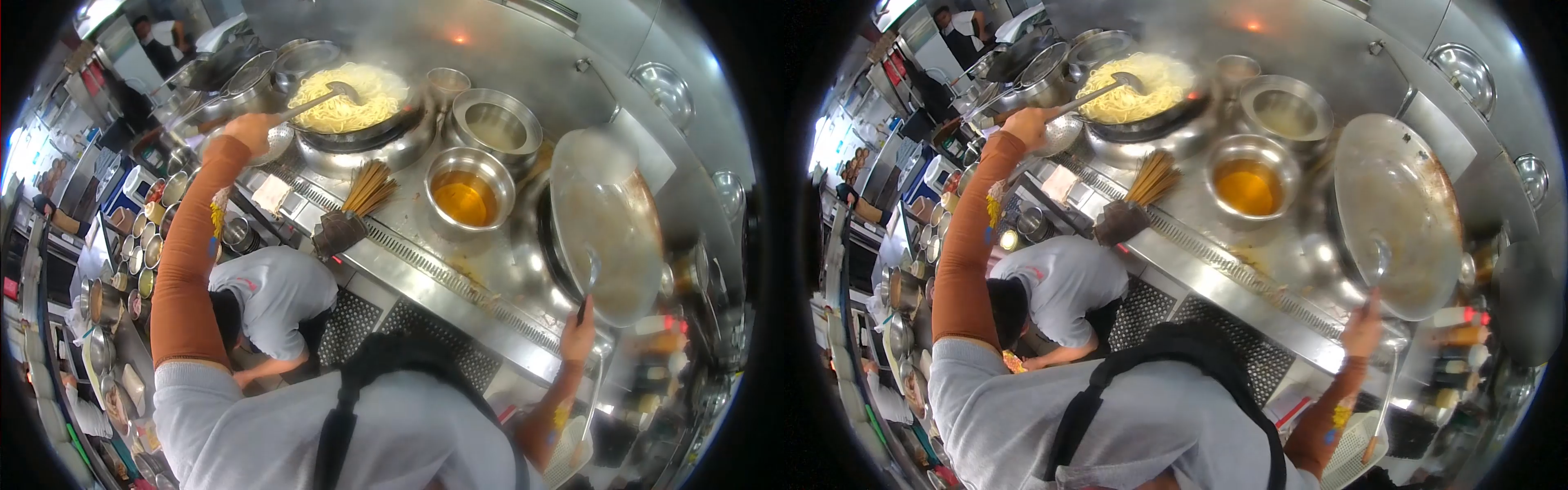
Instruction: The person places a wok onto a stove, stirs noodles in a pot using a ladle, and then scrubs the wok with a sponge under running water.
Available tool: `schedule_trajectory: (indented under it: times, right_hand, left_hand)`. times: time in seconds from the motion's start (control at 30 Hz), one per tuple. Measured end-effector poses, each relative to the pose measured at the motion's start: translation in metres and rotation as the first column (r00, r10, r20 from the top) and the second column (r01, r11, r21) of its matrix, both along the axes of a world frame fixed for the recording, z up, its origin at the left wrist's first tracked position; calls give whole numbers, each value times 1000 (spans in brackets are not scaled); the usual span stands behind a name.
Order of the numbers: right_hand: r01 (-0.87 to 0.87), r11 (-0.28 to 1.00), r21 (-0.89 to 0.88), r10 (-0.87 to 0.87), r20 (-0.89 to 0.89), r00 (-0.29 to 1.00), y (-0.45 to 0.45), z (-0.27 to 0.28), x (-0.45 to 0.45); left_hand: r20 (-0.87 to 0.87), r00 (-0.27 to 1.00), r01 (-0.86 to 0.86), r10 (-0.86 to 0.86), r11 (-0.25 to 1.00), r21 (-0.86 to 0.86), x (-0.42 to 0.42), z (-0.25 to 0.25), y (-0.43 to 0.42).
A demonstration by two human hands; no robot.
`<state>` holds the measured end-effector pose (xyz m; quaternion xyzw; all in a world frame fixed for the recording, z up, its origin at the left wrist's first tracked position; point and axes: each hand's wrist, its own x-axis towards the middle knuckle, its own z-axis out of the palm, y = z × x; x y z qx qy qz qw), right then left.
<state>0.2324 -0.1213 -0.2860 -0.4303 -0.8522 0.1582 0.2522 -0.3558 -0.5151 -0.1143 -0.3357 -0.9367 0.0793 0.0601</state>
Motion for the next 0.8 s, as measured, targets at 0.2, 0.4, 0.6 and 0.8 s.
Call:
schedule_trajectory:
  times: [0.2,0.4,0.6,0.8]
  right_hand:
    - [27,1000,10,-28,42,999,5,-9,6]
    - [136,986,-94,-132,48,990,-11,17,-9]
    - [196,972,-133,-178,137,975,-3,6,-9]
    - [176,983,-47,-171,97,980,-3,-3,-6]
  left_hand:
    - [11,1000,-7,7,998,60,-11,-6,-38]
    - [-126,991,56,-49,997,57,-10,22,-13]
    - [-190,976,128,-109,988,87,-63,-2,88]
    - [-98,993,73,-70,997,33,-120,-27,154]
